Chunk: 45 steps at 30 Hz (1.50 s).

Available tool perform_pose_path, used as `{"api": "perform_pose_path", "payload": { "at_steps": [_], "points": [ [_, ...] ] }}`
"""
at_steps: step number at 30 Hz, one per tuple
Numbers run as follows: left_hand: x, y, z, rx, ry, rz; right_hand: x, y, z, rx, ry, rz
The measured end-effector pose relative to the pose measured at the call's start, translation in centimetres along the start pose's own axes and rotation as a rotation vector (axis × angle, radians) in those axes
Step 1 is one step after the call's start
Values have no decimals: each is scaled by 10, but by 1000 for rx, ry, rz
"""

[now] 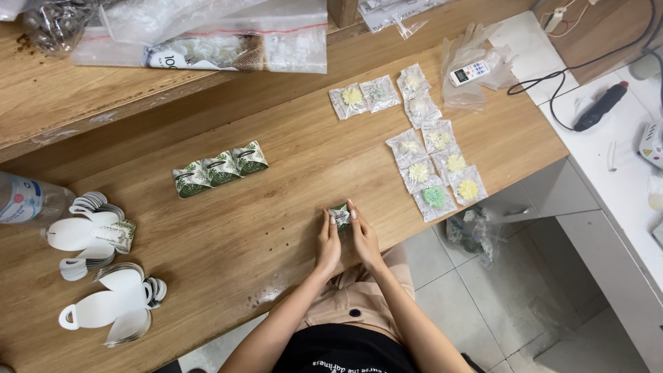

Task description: Packaging small packets into decorative paper boxes.

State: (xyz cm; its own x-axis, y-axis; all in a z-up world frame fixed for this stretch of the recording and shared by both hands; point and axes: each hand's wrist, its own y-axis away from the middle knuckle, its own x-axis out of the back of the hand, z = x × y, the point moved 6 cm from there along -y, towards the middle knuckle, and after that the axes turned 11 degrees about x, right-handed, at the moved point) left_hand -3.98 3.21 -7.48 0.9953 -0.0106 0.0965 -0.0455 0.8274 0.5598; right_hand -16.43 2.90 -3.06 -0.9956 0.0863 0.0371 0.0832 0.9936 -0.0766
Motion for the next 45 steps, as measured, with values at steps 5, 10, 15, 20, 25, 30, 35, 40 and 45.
{"api": "perform_pose_path", "payload": {
  "at_steps": [5, 10, 15, 20, 25, 30, 35, 40, 45],
  "points": [
    [6, 10, 14, -188, -67, 89, 2, 4, 8, -64, -48, 13],
    [25, 28, 42, 7, -509, 157, 10, 1, 24, -81, -80, 70],
    [14, 30, 68, -699, -617, 85, 9, -1, 20, -108, -74, 99],
    [14, 15, 75, -382, -590, -60, 14, -1, 9, -89, -60, 170],
    [9, -9, 84, -722, -746, -94, 19, -2, 16, -213, 35, 276],
    [0, -12, 96, -952, -1091, -190, 17, -8, 15, -84, 199, 229],
    [-21, -24, 98, -957, -1225, -306, 24, -5, 50, -144, 98, 339],
    [-39, -38, 86, -855, -1418, -400, 39, -3, 80, -162, -19, 404],
    [-36, -36, 102, -659, -1439, -266, 44, 10, 91, -370, -258, 354]
  ]
}}
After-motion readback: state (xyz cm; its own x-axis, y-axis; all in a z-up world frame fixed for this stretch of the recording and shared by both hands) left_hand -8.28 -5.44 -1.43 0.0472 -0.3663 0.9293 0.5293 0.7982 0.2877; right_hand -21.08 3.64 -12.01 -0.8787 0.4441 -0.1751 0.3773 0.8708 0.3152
